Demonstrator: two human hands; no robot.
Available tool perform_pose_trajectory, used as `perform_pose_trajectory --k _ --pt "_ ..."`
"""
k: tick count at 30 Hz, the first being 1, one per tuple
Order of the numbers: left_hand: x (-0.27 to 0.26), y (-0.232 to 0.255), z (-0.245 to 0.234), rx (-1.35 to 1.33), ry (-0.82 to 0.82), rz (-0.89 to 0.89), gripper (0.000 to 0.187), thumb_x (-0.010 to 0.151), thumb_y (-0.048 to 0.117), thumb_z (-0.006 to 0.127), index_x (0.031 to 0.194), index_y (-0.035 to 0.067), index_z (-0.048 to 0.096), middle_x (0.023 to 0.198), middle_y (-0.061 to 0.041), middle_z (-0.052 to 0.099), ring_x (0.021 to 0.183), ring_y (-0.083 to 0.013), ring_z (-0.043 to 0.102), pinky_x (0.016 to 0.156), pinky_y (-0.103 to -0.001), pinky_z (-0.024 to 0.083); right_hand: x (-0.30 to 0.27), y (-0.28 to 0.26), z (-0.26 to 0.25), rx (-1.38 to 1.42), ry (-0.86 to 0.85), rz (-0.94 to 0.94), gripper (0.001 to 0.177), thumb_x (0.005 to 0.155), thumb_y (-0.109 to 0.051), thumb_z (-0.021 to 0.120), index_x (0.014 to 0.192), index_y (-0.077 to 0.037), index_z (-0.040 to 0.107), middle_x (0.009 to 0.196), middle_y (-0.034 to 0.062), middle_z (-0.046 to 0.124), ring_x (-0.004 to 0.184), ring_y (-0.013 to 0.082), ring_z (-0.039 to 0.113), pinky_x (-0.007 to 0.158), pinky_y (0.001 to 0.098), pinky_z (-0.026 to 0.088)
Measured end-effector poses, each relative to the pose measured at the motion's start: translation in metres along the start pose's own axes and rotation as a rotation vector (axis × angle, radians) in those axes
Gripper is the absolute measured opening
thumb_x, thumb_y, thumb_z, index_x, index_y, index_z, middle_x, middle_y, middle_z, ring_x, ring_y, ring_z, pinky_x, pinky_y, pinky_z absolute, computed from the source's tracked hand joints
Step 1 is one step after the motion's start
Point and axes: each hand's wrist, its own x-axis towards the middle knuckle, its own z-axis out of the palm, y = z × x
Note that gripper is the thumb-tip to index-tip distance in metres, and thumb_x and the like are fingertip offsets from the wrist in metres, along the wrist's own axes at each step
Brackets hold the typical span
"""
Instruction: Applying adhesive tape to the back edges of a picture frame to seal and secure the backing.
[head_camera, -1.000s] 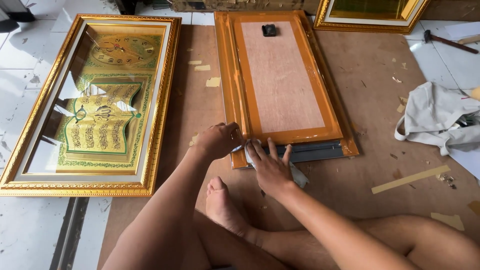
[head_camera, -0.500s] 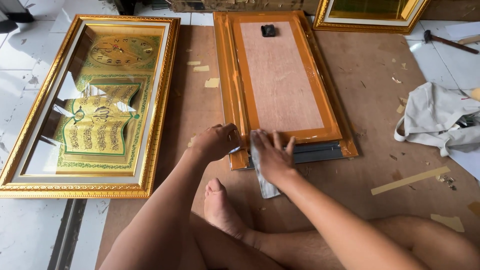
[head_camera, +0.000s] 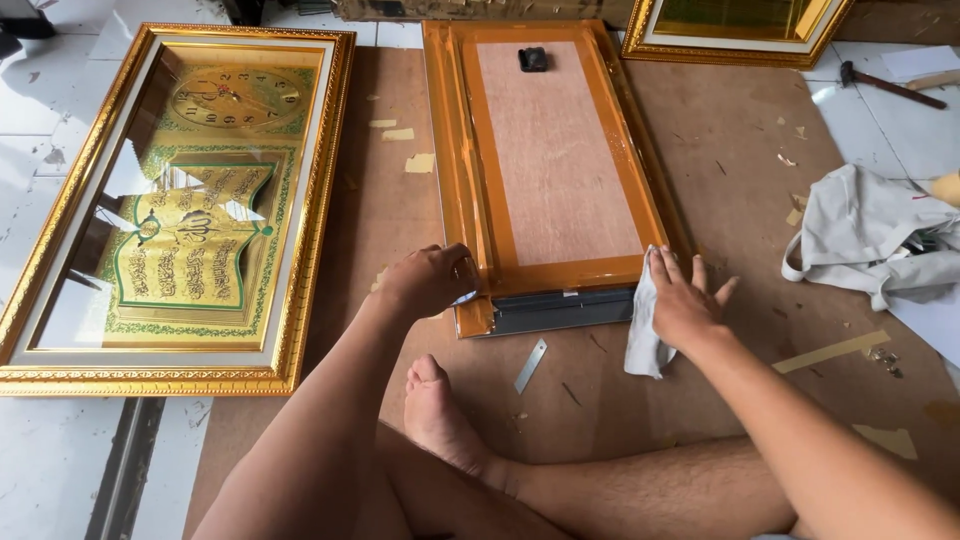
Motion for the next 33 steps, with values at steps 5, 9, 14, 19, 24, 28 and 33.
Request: perform_pose_trajectory --k 5,9,14,19,24,28,33 --pt "-0.003 0.005 -0.006 0.007 0.004 -0.003 0.05 0.099 0.046 0.061 0.144 0.029 0.073 0.122 -0.01 0.08 0.12 -0.0379 0.079 0.099 -0.052 0.065 -0.041 -0.069 -0.027 0.176 -0.024 0.004 0.097 0.099 0.0 0.051 0.183 -0.021 0.007 0.193 -0.0015 -0.002 0.174 0.0432 0.001 0.124 0.09 0.011" --pt "-0.002 0.005 -0.005 0.004 -0.002 -0.008 0.05 0.098 0.045 0.058 0.144 0.031 0.073 0.125 -0.011 0.08 0.121 -0.0389 0.079 0.099 -0.053 0.065 -0.099 -0.145 -0.033 0.141 0.175 -0.302 0.081 0.106 -0.002 0.048 0.182 -0.019 0.025 0.192 0.0039 0.017 0.173 0.0469 0.01 0.121 0.0941 0.01" --pt "0.008 -0.006 0.008 0.012 -0.008 -0.011 0.053 0.095 0.052 0.061 0.144 0.034 0.071 0.126 -0.008 0.078 0.121 -0.037 0.078 0.099 -0.053 0.065 -0.103 -0.203 -0.057 0.18 0.123 -0.458 0.084 0.101 -0.002 0.044 0.18 -0.017 0.02 0.19 0.0045 0.017 0.172 0.0468 0.012 0.122 0.0949 0.013" --pt "0.0 0.002 0.0 -0.001 -0.008 -0.024 0.052 0.095 0.05 0.058 0.143 0.035 0.072 0.127 -0.008 0.079 0.122 -0.0365 0.078 0.101 -0.052 0.065 -0.05 -0.222 -0.054 0.039 0.114 -0.395 0.081 0.104 -0.013 0.043 0.181 -0.024 0.018 0.191 -0.0042 0.012 0.173 0.0446 0.006 0.122 0.0949 0.009" --pt "-0.001 0.002 0.003 0.001 0.0 -0.012 0.052 0.096 0.049 0.057 0.144 0.033 0.071 0.127 -0.009 0.079 0.122 -0.0371 0.078 0.101 -0.052 0.065 -0.076 -0.213 -0.06 0.023 0.114 -0.408 0.078 0.107 -0.009 0.041 0.18 -0.022 0.019 0.191 -0.0002 0.015 0.173 0.0427 0.01 0.127 0.0897 0.011" --pt "-0.006 0.004 -0.003 0.01 0.009 -0.016 0.052 0.098 0.044 0.06 0.146 0.029 0.072 0.128 -0.012 0.079 0.123 -0.0393 0.078 0.101 -0.053 0.065 -0.117 -0.178 -0.073 0.048 0.062 -0.432 0.082 0.104 -0.001 0.039 0.181 -0.021 0.016 0.191 0.003 0.011 0.173 0.0434 0.007 0.126 0.09 0.006" --pt "-0.012 0.007 -0.004 0.006 0.018 -0.021 0.049 0.099 0.047 0.063 0.144 0.029 0.072 0.123 -0.011 0.079 0.121 -0.0375 0.078 0.099 -0.051 0.064 -0.088 -0.103 -0.051 -0.06 -0.006 -0.128 0.084 0.106 -0.003 0.044 0.182 -0.022 0.015 0.193 0.0002 0.009 0.176 0.0385 0.005 0.125 0.0901 0.0"
